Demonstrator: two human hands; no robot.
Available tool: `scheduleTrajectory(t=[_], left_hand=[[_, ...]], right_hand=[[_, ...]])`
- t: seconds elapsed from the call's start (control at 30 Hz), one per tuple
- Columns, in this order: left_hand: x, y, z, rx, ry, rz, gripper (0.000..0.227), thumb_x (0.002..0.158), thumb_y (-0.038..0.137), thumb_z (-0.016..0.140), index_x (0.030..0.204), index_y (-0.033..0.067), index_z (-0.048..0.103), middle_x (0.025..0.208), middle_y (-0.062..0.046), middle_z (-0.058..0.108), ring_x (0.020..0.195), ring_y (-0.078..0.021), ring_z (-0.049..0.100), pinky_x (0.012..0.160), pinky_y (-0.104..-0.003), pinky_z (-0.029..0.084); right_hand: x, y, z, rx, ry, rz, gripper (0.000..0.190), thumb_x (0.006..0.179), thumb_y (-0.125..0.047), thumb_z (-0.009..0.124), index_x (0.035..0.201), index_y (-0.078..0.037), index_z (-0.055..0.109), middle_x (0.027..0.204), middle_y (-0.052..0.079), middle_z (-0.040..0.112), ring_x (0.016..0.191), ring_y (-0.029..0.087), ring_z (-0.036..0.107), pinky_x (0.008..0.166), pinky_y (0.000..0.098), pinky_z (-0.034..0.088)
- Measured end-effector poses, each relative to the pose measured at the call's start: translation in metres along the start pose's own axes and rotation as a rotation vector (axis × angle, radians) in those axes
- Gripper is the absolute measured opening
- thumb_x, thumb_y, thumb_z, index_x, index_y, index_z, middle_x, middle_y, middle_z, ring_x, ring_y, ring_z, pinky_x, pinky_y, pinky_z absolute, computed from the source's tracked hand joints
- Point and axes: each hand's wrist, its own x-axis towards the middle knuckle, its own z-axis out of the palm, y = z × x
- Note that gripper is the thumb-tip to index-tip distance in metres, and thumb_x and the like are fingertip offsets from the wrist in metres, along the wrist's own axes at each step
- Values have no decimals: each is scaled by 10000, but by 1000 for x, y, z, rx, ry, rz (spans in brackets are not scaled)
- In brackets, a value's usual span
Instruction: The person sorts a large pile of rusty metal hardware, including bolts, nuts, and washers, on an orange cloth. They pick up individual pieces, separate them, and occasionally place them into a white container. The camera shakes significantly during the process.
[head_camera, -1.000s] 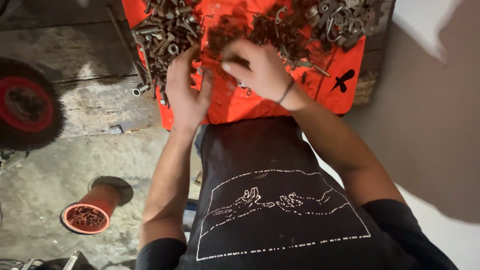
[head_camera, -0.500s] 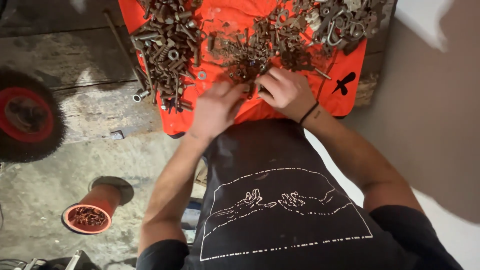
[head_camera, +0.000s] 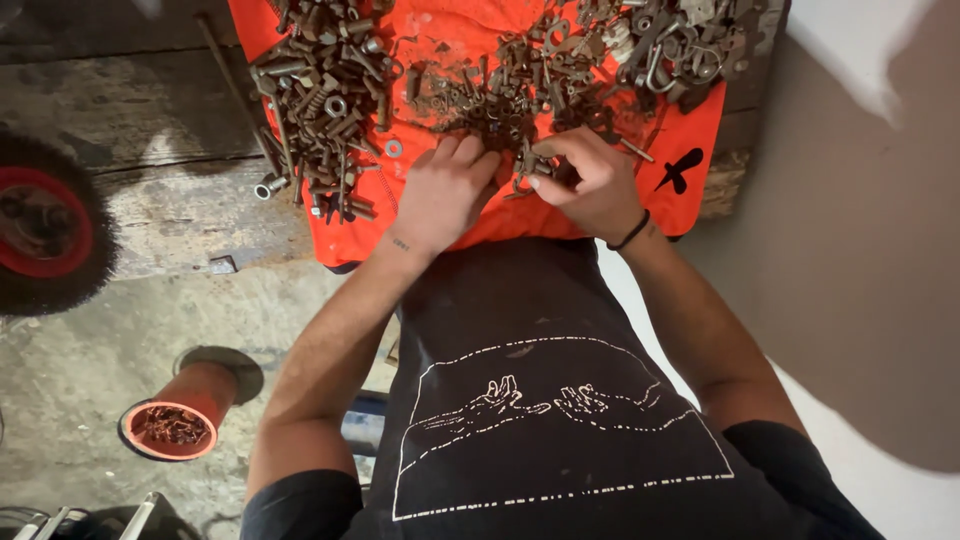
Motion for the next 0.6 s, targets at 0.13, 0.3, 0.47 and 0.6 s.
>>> scheduleTrajectory(t=[0.13,0.3,0.47,0.6], left_hand=[[3,0,-14,-89,-3,24,233,878,196,749,1096,125,714,1001,-57,615,937,-261,624,745,-393,542],[-13,3,-12,-854,57,-133,295,900,111,763,1180,56,691,1142,-73,647,953,-199,624,784,-308,520],[-34,2,42,-1632,119,-404,265,1002,38,670,1263,22,628,1182,-66,662,1015,-155,629,898,-284,537],[-30,9,30,-2106,175,-728,311,974,116,509,1263,47,599,1093,-68,668,939,-165,640,816,-295,539]], right_hand=[[-5,4,-1,120,-19,125,252,879,-57,815,1102,-11,706,1042,80,671,800,129,632,691,257,505],[-21,25,5,692,-111,73,215,963,-60,758,1152,-57,656,1064,48,667,885,99,646,761,241,517],[-4,-16,19,481,-104,-37,320,889,-80,788,1181,-26,669,1130,113,675,850,144,657,698,260,511],[25,-53,26,-21,-72,-291,274,876,-72,810,1130,-39,714,1103,130,704,984,255,725,828,342,600]])
